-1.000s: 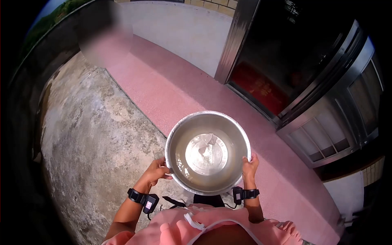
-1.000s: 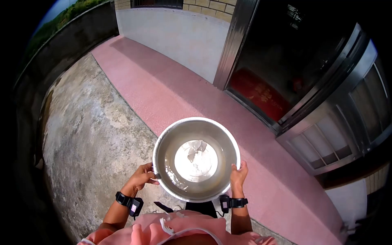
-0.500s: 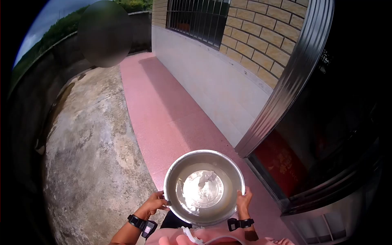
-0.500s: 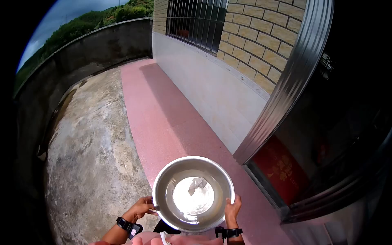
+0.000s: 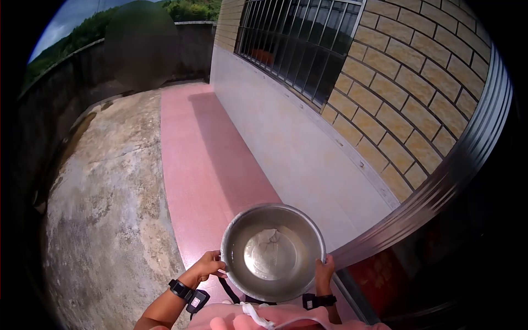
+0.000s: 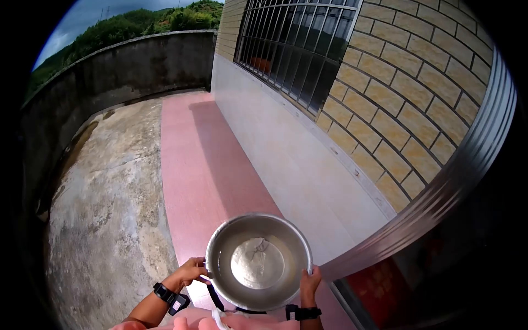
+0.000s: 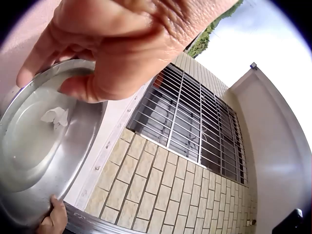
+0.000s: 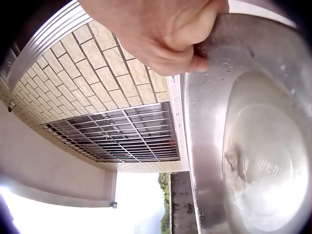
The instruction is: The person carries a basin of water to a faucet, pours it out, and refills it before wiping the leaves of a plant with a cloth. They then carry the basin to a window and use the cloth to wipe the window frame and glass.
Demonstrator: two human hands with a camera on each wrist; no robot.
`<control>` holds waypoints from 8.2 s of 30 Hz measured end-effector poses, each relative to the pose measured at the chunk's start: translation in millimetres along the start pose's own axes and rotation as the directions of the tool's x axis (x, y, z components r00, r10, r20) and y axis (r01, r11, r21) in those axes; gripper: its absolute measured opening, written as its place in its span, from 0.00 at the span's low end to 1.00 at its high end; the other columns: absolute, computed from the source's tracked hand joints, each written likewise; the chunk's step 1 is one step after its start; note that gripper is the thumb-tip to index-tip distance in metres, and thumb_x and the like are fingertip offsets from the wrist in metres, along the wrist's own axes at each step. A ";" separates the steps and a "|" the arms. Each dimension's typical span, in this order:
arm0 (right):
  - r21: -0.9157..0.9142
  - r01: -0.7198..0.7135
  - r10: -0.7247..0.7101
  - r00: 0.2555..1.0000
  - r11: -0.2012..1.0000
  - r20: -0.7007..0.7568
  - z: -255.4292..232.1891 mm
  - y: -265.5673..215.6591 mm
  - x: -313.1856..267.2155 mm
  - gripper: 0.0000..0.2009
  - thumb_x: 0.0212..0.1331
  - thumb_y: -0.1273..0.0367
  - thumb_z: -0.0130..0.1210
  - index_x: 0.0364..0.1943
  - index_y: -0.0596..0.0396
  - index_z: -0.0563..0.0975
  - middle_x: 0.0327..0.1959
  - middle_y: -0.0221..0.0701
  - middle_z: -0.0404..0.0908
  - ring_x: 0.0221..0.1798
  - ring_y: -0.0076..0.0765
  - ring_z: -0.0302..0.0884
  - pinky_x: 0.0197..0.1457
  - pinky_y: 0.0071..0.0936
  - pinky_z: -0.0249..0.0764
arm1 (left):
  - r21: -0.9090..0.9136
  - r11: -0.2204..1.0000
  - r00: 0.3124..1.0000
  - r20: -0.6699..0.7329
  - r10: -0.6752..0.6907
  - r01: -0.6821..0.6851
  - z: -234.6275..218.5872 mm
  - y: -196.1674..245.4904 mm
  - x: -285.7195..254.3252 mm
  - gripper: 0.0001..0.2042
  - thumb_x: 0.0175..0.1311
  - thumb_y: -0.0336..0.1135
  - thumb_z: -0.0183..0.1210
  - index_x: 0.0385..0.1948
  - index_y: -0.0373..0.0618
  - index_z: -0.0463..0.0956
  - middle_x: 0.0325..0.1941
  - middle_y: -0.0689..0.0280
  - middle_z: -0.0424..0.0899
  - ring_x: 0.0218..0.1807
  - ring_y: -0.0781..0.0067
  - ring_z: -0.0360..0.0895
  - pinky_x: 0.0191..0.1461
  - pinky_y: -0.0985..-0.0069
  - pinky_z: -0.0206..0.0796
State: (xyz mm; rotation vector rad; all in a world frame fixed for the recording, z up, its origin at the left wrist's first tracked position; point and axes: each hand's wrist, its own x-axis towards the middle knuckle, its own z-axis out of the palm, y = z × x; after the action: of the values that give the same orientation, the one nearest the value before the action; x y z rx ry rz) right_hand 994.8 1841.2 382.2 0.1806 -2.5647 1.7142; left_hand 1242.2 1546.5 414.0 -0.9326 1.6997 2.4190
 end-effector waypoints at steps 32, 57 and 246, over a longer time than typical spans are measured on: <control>0.006 0.043 -0.043 0.999 0.999 0.019 705.5 -188.6 554.7 0.08 0.45 0.74 0.53 0.31 0.64 0.72 0.25 0.35 0.74 0.28 0.32 0.71 0.35 0.29 0.68 | 0.046 0.998 1.000 0.005 -0.031 0.031 -408.3 494.8 620.4 0.20 0.53 0.25 0.53 0.51 0.32 0.65 0.42 0.54 0.77 0.40 0.64 0.79 0.40 0.69 0.77; -0.109 -0.399 0.367 0.902 0.911 -0.228 1074.0 21.4 758.7 0.10 0.51 0.69 0.58 0.28 0.60 0.70 0.22 0.30 0.68 0.24 0.27 0.63 0.29 0.27 0.63 | 0.118 0.881 0.863 0.177 -0.472 0.458 -616.8 499.3 1140.3 0.38 0.46 0.41 0.57 0.63 0.42 0.54 0.58 0.61 0.67 0.57 0.63 0.67 0.58 0.66 0.63; -0.317 0.271 -0.409 0.725 0.909 -0.555 1152.9 -478.2 1255.5 0.34 0.57 0.77 0.47 0.66 0.58 0.44 0.67 0.43 0.41 0.68 0.48 0.43 0.67 0.35 0.48 | 0.071 0.817 0.709 0.543 0.450 -0.573 -499.8 1138.1 1447.4 0.13 0.59 0.27 0.56 0.44 0.34 0.69 0.38 0.64 0.79 0.40 0.80 0.75 0.44 0.84 0.66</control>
State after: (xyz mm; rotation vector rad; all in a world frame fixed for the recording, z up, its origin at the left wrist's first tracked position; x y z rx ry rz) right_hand -165.0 510.0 513.5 0.0644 -2.0388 1.1047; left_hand -131.1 229.1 551.9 0.2628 2.1420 2.3394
